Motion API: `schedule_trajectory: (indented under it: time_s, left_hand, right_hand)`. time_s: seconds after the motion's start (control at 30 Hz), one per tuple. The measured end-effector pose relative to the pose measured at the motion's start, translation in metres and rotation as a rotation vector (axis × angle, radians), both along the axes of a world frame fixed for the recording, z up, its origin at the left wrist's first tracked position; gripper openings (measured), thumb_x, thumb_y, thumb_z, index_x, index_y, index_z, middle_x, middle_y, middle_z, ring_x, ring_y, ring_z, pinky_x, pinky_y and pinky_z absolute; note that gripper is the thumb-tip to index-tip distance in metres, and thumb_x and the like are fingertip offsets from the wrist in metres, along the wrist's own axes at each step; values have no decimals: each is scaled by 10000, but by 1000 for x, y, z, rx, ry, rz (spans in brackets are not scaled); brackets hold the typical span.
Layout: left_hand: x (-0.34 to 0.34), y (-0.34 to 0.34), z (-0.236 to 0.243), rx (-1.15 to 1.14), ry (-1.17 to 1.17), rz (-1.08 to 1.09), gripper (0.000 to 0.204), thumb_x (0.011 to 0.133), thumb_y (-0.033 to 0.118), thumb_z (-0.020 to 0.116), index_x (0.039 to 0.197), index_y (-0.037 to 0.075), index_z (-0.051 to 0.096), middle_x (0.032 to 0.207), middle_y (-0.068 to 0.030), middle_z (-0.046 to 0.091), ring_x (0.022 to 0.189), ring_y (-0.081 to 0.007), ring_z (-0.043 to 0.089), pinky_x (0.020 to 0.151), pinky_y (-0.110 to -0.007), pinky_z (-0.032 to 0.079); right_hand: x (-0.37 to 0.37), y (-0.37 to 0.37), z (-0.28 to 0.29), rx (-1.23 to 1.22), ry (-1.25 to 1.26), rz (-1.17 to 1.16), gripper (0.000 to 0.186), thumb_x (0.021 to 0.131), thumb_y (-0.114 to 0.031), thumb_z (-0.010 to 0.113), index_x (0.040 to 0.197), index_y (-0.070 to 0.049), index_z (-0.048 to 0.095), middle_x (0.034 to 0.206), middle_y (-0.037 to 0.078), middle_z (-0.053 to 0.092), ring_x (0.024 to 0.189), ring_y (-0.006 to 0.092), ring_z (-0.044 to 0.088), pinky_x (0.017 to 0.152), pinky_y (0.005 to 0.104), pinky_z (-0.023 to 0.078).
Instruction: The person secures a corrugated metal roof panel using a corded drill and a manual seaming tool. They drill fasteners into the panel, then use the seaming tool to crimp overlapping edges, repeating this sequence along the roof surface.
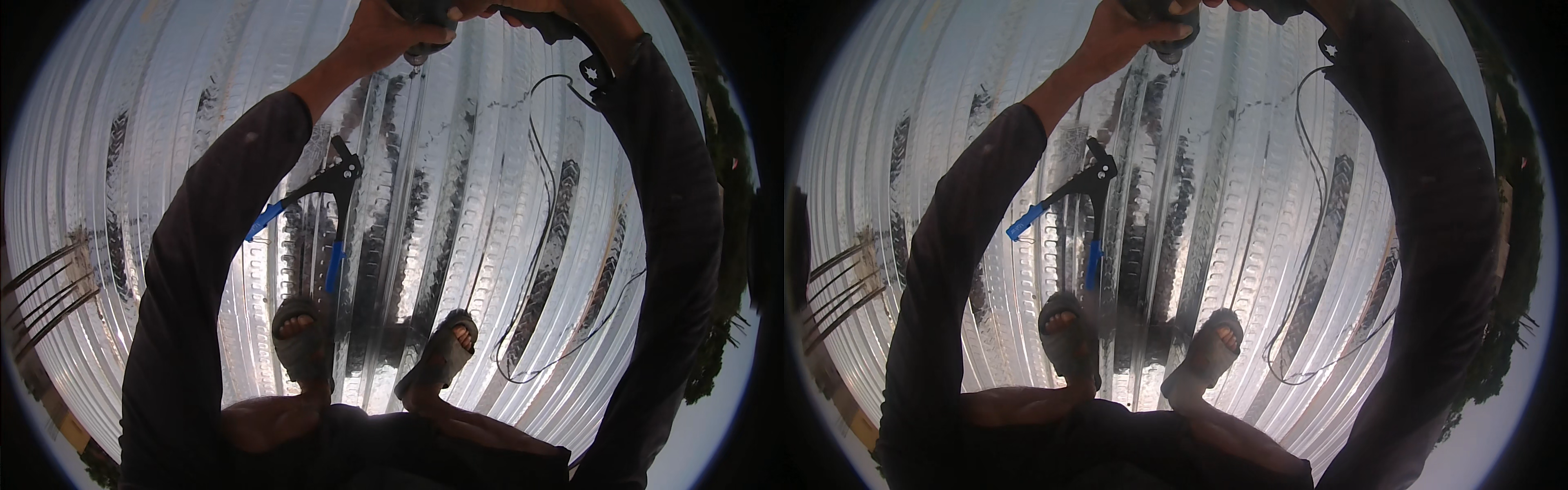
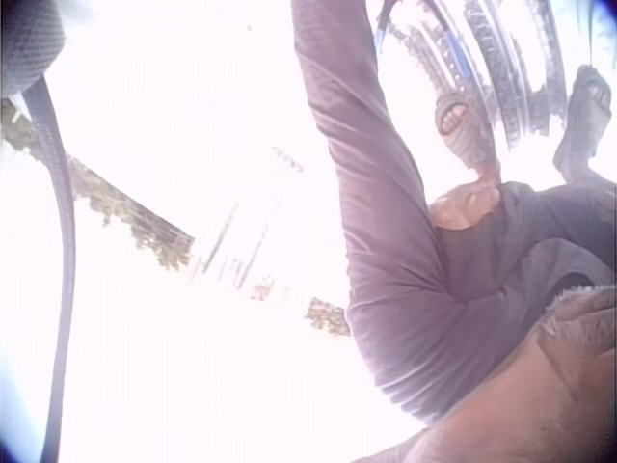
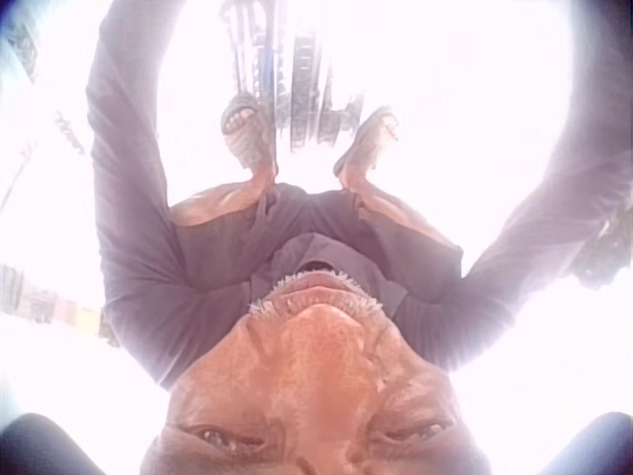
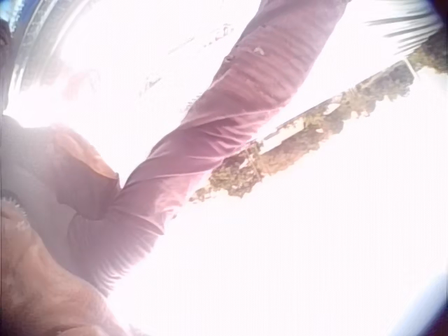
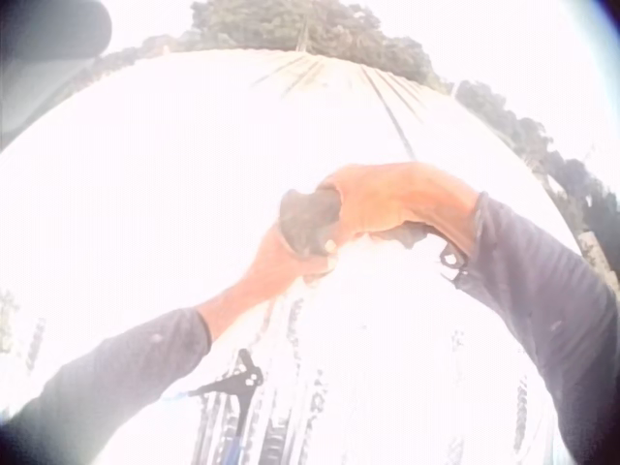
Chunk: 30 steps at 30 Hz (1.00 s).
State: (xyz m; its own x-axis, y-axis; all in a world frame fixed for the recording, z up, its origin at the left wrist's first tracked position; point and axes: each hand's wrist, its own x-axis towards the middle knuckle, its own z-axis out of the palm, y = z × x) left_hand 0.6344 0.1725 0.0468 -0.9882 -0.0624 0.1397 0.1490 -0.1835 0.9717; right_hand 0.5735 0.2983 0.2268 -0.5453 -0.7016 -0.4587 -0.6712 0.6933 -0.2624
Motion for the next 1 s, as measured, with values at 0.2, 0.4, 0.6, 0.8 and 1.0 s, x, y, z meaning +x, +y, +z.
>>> schedule_trajectory:
  time_s: [0.2, 0.4, 0.6, 0.8, 1.0]
  left_hand:
    - [15, 13, 25, -70, -49, -24, 705, 773, 46, 788, 1391, 10, 450, 957, -59, 635, 762, -136, 639, 617, -269, 536]
    - [-22, 3, -12, -188, 213, -145, 649, 793, 71, 793, 1373, 31, 505, 1045, -75, 689, 882, -188, 680, 747, -363, 565]
    - [-38, 5, -75, -1124, -163, -158, 471, 899, 130, 629, 1364, 88, 569, 1242, -181, 662, 1235, -317, 581, 1029, -509, 444]
    - [-48, 26, -153, -1869, 219, -159, 225, 917, 201, 621, 1113, 98, 659, 1056, -122, 692, 1072, -264, 633, 969, -418, 447]
    - [-59, 15, -164, -1905, 411, -241, 184, 889, 183, 610, 1040, 89, 660, 1028, -91, 693, 1029, -263, 646, 972, -418, 449]
  right_hand:
    - [6, 13, 3, 59, -30, -117, 623, 775, -190, 731, 1325, 56, 573, 937, 190, 692, 757, 254, 656, 651, 381, 546]
    - [-47, 61, 11, -173, -712, -138, 651, 812, -251, 749, 1369, 25, 555, 988, 169, 658, 790, 218, 644, 671, 346, 520]
    - [43, 153, -1, -478, 49, -523, 734, 866, -422, 781, 1393, 33, 548, 758, 62, 621, 574, 92, 579, 482, 235, 453]
    - [128, 251, 33, -531, 132, -896, 977, 758, -552, 837, 1420, 80, 496, 846, 96, 683, 616, 100, 601, 497, 238, 469]
    - [183, 315, 26, -479, 151, -1094, 1059, 718, -606, 841, 1432, 86, 478, 868, 113, 693, 585, 106, 592, 480, 234, 455]
